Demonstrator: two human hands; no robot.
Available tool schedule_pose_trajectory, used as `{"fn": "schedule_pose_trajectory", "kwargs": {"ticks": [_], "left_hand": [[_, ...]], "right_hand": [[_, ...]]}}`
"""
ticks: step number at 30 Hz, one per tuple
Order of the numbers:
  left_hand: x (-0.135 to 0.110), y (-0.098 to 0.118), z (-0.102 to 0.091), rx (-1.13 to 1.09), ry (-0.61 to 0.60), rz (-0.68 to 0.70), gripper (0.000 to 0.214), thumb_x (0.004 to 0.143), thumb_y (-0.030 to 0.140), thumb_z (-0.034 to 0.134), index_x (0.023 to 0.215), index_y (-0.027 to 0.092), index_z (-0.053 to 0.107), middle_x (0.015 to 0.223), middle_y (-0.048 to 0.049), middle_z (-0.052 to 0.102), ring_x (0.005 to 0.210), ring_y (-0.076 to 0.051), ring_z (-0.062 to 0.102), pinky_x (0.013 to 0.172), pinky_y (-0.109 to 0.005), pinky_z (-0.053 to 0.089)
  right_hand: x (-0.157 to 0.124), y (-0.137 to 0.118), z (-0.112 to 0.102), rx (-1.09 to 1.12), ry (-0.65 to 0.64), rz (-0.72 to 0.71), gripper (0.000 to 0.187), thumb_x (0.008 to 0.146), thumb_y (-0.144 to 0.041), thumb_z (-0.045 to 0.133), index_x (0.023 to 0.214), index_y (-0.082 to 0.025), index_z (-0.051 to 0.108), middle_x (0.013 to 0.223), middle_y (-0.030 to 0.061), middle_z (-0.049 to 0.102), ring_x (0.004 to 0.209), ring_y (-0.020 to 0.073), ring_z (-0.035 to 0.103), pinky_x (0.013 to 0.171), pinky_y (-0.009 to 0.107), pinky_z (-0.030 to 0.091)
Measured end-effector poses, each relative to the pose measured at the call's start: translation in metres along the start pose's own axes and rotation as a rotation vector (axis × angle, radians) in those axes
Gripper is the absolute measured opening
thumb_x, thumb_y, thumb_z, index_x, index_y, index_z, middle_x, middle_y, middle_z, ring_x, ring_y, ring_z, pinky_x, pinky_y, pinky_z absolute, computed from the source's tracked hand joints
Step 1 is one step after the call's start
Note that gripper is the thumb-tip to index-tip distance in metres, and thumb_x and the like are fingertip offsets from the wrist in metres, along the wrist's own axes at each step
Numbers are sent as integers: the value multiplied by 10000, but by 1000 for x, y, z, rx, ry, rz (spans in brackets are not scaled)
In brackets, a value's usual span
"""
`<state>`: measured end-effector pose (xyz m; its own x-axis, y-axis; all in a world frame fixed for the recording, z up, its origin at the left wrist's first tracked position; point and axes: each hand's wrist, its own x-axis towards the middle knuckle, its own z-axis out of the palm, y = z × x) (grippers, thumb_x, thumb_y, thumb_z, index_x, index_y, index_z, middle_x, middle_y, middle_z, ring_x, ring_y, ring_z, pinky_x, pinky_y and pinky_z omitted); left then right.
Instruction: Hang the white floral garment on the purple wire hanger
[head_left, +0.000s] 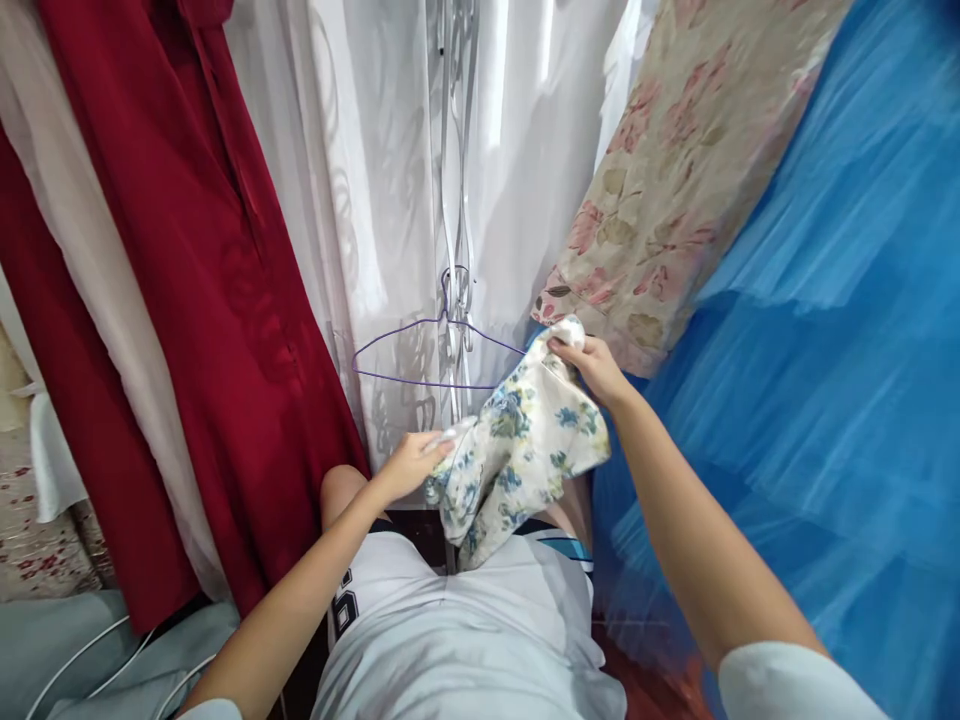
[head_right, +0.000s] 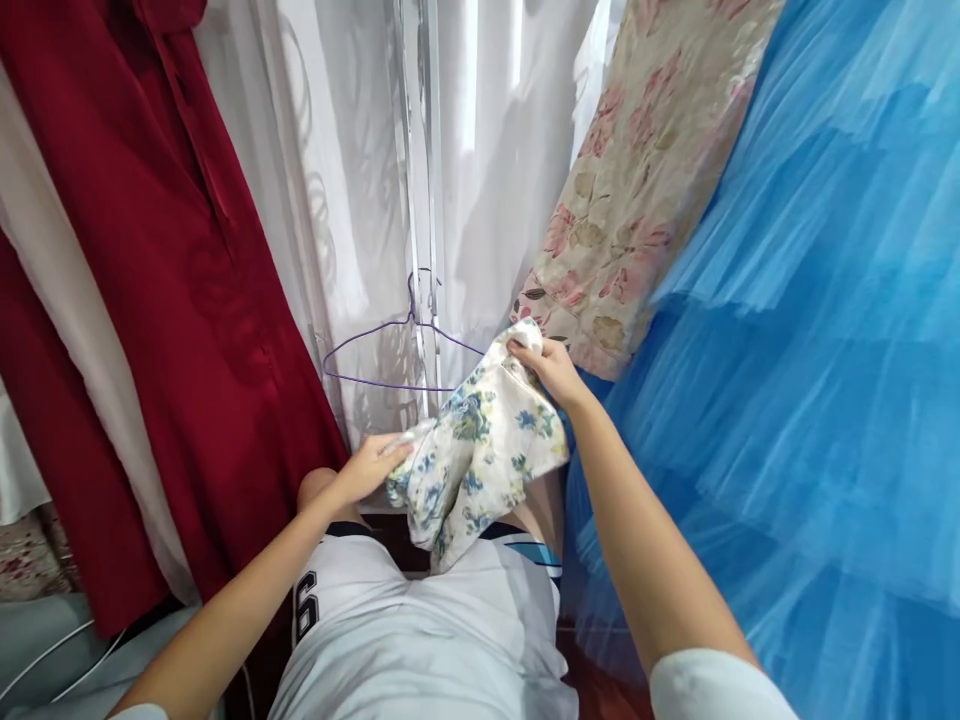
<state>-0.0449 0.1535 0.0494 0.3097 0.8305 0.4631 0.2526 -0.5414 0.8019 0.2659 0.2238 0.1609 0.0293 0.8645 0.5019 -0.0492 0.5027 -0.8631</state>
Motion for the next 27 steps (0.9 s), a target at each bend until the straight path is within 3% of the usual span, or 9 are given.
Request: {"fn": "schedule_pose_trajectory", "kwargs": {"ticks": [3,6,8,11,14,16,20,25,27], "left_hand": [[0,4,-33,22,114,10,389,864,514,584,706,162,633,648,9,489,628,-137,419,577,-240,316],[-4,-2,-67,176,144,48,352,857,464,616,654,177,619,603,13,471,597,-138,413,577,-240,310],[-5,-13,-92,257,175,69,261,766,396,731,624,194,646,625,-2,536,639,-159,474,632,-241,360],[0,-33,-129,222,291,-7,214,575,212,847,538,216,637,674,-28,621,744,-196,556,761,-250,417],[21,-43,-161,153,376,-106,237,612,105,770,498,208,590,575,-12,578,704,-189,556,768,-244,416],[44,-42,-175,151,408,-99,224,680,77,693,522,195,586,558,0,555,683,-176,542,748,-232,401],[103,-28,-185,141,513,-37,170,768,63,560,654,179,607,669,1,584,739,-165,528,749,-226,386],[160,-10,-173,83,584,-31,237,750,46,534,945,175,572,773,-1,577,697,-147,531,698,-243,408],[166,-5,-168,69,585,-50,287,750,68,559,1014,178,535,767,6,565,650,-143,523,665,-249,409]], "right_hand": [[33,5,31,91,-97,176,270,667,-335,829,725,-107,698,624,22,685,513,128,589,485,219,446],[37,8,52,130,-203,272,278,671,-321,826,757,-86,704,673,92,723,537,185,646,503,276,509],[31,7,57,154,-253,318,233,674,-261,819,774,-87,701,691,113,732,560,217,671,520,311,537],[24,5,59,225,-280,401,161,704,-174,781,811,-95,692,712,117,737,591,244,697,545,339,559],[22,2,64,290,-260,498,129,738,-116,727,857,-79,691,731,131,740,597,261,710,546,355,569],[22,0,67,300,-248,535,129,758,-100,695,881,-62,694,745,148,745,588,274,713,532,370,571],[25,-6,63,292,-253,572,129,766,-100,676,886,-56,695,723,150,748,539,282,700,495,381,563],[25,-8,51,263,-272,663,173,830,-229,678,881,-65,688,737,148,744,611,289,719,582,422,577],[21,-3,53,247,-108,504,188,816,-275,709,853,-92,683,727,125,741,639,291,721,602,431,571]]}}
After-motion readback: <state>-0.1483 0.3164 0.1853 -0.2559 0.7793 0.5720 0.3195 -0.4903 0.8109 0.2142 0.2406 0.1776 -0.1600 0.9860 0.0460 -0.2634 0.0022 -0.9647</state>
